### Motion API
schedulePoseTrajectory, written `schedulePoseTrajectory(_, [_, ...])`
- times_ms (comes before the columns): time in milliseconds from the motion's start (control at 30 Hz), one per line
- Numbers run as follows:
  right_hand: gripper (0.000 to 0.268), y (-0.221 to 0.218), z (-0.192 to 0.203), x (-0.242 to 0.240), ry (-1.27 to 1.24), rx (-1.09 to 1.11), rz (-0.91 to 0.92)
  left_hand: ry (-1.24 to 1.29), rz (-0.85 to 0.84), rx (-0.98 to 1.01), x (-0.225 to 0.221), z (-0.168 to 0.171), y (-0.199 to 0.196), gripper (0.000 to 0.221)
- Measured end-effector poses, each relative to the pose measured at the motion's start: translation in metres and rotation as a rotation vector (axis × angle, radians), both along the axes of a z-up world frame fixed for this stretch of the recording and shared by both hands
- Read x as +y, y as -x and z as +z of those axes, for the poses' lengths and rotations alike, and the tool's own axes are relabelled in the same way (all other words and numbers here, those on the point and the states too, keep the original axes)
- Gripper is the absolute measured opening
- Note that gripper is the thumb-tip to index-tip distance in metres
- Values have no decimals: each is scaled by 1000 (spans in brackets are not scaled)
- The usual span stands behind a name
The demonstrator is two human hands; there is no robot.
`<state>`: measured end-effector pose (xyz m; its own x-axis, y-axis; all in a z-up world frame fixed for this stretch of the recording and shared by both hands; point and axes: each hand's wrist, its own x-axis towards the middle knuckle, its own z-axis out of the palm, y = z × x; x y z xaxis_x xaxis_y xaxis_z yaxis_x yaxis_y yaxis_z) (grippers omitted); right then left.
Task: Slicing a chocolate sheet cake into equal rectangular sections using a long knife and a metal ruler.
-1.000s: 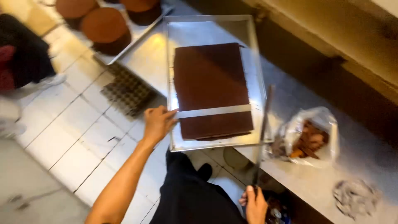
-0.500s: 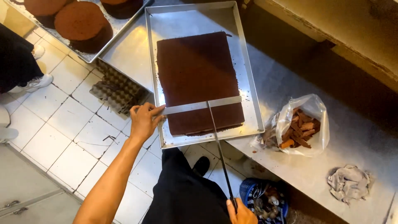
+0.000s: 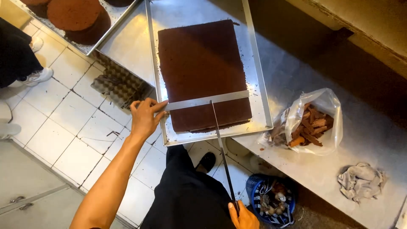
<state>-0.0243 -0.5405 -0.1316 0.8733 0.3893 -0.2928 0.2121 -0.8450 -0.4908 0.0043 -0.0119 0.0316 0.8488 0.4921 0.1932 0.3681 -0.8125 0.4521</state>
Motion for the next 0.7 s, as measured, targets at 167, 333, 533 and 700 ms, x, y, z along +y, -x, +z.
schedulePoseTrajectory(167, [48, -6, 23, 17, 243, 253, 7, 12, 9, 23, 0, 3, -2, 35])
schedulePoseTrajectory(333, [47, -3, 20, 22, 220, 244, -23, 5, -5, 17, 0, 3, -2, 36])
schedulePoseTrajectory(533, [43, 6, 11, 23, 206, 240, -8, -2, -10, 16, 1, 0, -1, 35])
schedulePoseTrajectory(700, [41, 11, 20, 29, 207, 161, 25, 2, -11, 23, 1, -1, -1, 35])
